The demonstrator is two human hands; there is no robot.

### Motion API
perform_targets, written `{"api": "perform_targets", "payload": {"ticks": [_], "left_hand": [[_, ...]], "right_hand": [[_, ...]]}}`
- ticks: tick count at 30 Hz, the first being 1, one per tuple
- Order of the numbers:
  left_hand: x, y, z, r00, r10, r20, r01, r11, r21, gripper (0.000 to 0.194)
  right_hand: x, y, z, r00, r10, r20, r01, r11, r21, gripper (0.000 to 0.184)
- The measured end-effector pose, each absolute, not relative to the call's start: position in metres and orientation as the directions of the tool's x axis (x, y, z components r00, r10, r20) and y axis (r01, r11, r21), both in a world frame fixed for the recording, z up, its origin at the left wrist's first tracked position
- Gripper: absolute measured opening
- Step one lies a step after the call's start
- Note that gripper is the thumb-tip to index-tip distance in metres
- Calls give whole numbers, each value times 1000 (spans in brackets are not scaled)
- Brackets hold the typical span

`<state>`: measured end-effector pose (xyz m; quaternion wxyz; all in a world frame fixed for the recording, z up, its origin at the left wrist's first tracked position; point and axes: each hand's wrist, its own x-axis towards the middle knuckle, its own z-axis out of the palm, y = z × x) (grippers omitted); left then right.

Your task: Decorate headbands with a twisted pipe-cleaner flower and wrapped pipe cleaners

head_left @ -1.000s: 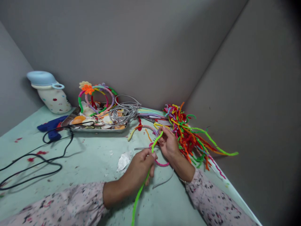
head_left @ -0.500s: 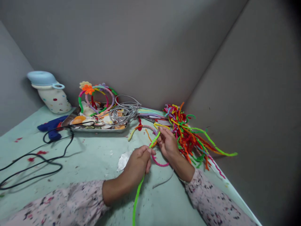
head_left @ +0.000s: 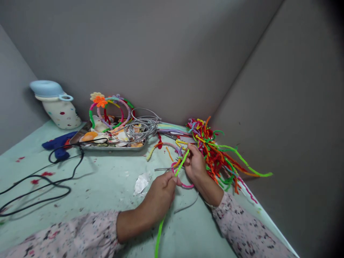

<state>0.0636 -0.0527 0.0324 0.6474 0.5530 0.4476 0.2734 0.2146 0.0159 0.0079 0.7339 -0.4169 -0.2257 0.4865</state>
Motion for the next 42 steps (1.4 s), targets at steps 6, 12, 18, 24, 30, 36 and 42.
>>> {"api": "perform_targets", "payload": {"ticks": [6,12,18,24,30,36,42], "left_hand": [[64,-51,27,460,869,-181,185,106,977,22],[64,-49,26,452,876,-166,192,87,978,24],[63,-47,19,416,888,-198,129,157,979,24],[63,-43,24,386,898,-210,82,194,978,22],[62,-42,28,358,907,-220,18,229,973,21],[62,-41,26,361,906,-220,2,235,972,22],[63,-44,23,403,889,-218,54,215,975,23]], "right_hand": [[219,17,13,402,902,-155,-584,122,-803,33],[223,18,14,317,941,-122,-574,88,-814,36],[222,19,14,255,964,-75,-647,113,-754,25],[222,17,15,229,972,-50,-660,117,-742,32],[219,14,14,218,974,-60,-674,106,-731,31],[218,16,10,220,973,-65,-662,100,-743,19],[220,17,13,316,947,-56,-579,145,-803,13]]}}
